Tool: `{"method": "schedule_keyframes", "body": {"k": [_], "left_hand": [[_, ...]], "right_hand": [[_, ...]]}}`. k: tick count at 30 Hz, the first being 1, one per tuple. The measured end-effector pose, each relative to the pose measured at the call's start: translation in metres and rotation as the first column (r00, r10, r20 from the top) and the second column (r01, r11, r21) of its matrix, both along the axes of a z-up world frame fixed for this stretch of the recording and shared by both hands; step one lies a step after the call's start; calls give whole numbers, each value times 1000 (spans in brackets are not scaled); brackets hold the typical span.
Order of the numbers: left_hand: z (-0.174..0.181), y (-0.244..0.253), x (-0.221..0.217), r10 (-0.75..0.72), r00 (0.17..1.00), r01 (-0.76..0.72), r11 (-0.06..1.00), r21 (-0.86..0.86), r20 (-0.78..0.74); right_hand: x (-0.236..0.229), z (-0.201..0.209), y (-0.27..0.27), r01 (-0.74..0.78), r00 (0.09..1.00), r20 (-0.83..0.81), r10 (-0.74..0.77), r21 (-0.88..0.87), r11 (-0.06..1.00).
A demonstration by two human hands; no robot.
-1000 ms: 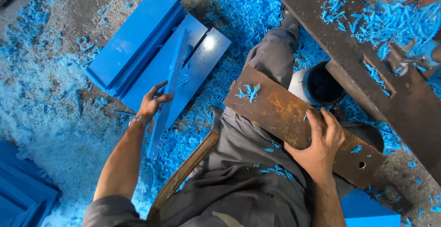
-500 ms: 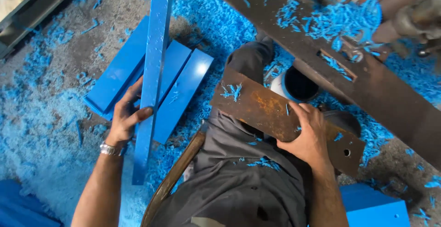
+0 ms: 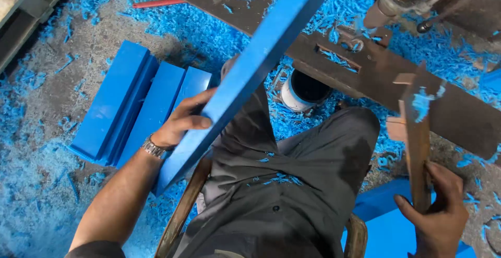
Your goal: The person sits on a chair and drills holes in a rusty flat metal bar using a bench drill press, holding the bar steady on the work table while the bit cuts, then repositioning the bar to drill additional holes. The person also briefly picks up and sets aside blue plastic pieces from the work area.
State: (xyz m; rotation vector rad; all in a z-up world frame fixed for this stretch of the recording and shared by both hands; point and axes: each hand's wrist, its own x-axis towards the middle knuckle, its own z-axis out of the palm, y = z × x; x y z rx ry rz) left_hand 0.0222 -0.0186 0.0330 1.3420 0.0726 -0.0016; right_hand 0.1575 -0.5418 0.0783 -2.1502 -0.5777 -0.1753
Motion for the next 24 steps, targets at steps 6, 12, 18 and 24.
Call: {"method": "schedule_keyframes", "body": {"k": [6, 12, 18, 24], "left_hand": [[46, -66, 49, -103, 962, -111, 697, 708, 252], [48, -111, 76, -214, 912, -256, 371, 893, 350], [27, -122, 89, -332, 853, -287, 346, 893, 402], [28, -117, 100, -362, 846, -254, 374, 892, 392]], "right_hand": [[-29, 16, -35, 154, 987, -56, -147, 145, 977], [-36, 26, -24, 204, 979, 0, -204, 35, 978], [-28, 15, -21, 222, 975, 30, -222, -14, 975], [-23, 10, -17, 200, 980, -10, -200, 66, 978]]}}
